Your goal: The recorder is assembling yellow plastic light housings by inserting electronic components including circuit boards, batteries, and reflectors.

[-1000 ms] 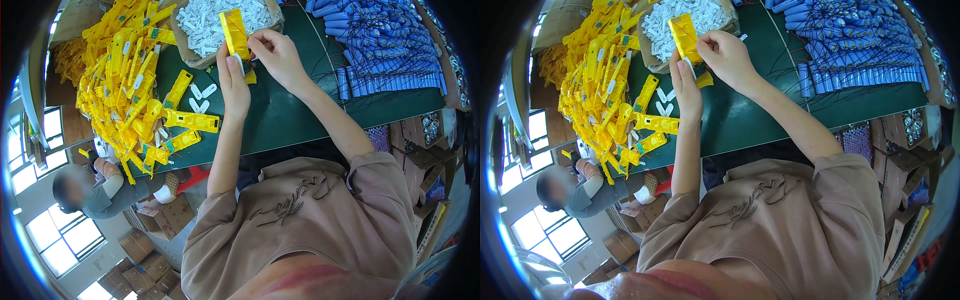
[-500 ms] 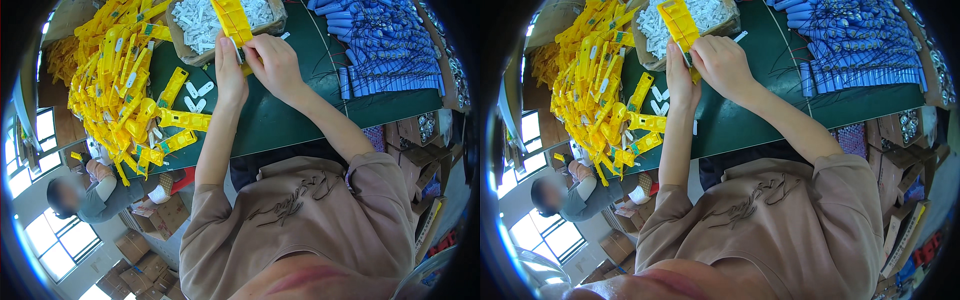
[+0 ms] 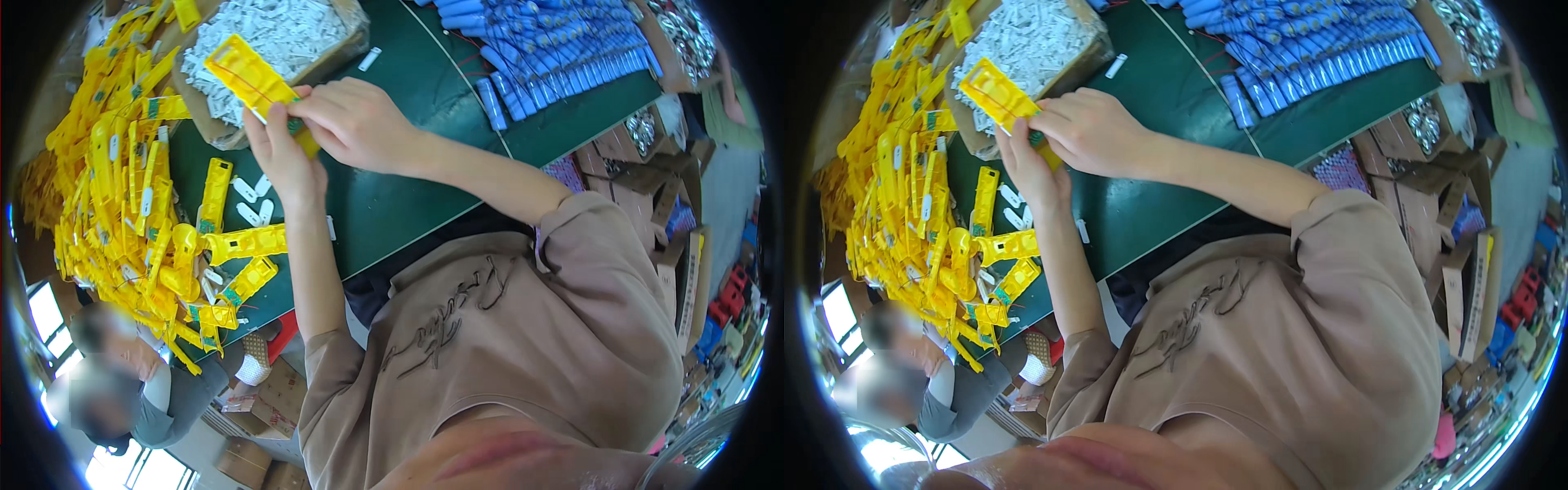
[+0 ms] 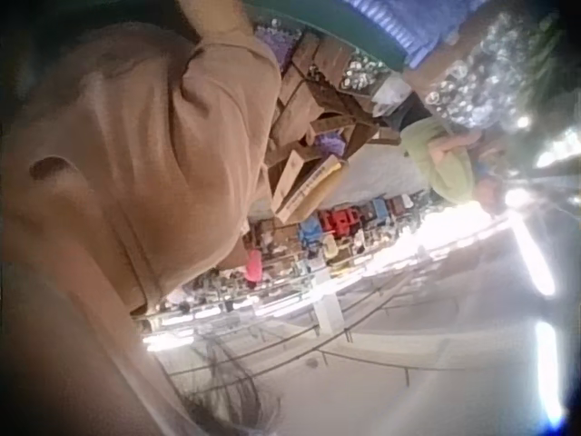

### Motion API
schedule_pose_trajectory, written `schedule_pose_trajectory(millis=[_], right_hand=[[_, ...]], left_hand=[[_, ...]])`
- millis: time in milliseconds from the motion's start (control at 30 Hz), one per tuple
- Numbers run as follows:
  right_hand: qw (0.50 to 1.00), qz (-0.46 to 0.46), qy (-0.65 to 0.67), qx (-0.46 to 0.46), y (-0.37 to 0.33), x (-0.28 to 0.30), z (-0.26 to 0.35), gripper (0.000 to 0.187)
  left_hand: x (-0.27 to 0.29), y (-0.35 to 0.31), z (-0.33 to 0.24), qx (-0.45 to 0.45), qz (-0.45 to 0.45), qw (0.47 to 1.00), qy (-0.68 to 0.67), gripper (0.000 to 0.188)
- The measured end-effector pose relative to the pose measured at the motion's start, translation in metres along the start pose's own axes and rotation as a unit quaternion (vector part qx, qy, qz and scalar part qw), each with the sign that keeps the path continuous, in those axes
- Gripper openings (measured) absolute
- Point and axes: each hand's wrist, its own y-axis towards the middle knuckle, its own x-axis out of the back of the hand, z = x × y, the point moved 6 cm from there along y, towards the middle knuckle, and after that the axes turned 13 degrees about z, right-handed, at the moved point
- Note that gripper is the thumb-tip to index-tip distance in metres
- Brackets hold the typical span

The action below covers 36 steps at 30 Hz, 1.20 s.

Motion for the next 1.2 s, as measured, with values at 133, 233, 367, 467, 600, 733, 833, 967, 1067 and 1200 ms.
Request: schedule_pose_trajectory(millis=[133, 233, 367, 467, 600, 733, 833, 967, 1067, 1200], right_hand=[[0.986, 0.155, 0.037, -0.043, 0.006, 0.053, -0.012, 0.022], [0.905, 0.363, -0.221, 0.018, -0.021, 0.096, -0.043, 0.01], [0.804, 0.519, -0.292, 0.012, -0.055, 0.119, -0.044, 0.016], [0.838, 0.45, -0.29, 0.105, -0.053, 0.118, -0.035, 0.017], [0.809, 0.459, -0.32, 0.183, -0.045, 0.101, -0.025, 0.016], [0.834, 0.407, -0.341, 0.154, -0.029, 0.073, -0.024, 0.015], [0.862, 0.399, -0.29, 0.116, -0.032, 0.044, -0.046, 0.019], [0.84, 0.478, -0.254, 0.049, -0.029, 0.028, -0.053, 0.024], [0.838, 0.499, -0.22, -0.013, -0.019, 0.031, -0.056, 0.022], [0.9, 0.359, 0.069, -0.24, -0.002, 0.06, -0.085, 0.02]], left_hand=[[0.007, 0.002, 0.004, -0.014, 0.03, 0.999, 0.035, 0.031], [0.002, 0.001, 0.001, -0.005, 0.066, 0.997, 0.04, 0.029], [-0.003, 0.002, 0.004, -0.012, 0.082, 0.996, 0.039, 0.029], [0.0, 0.0, 0.002, -0.016, 0.077, 0.996, 0.037, 0.028], [0.001, -0.001, 0.001, -0.026, 0.087, 0.995, 0.031, 0.027], [-0.002, -0.001, 0.0, -0.034, 0.103, 0.993, 0.035, 0.027], [-0.004, 0.001, -0.001, -0.047, 0.112, 0.991, 0.048, 0.029], [-0.001, 0.003, -0.001, -0.043, 0.107, 0.992, 0.047, 0.028], [0.003, 0.003, -0.003, -0.053, 0.102, 0.991, 0.071, 0.028], [0.002, 0.003, -0.004, -0.042, 0.101, 0.992, 0.056, 0.028]])
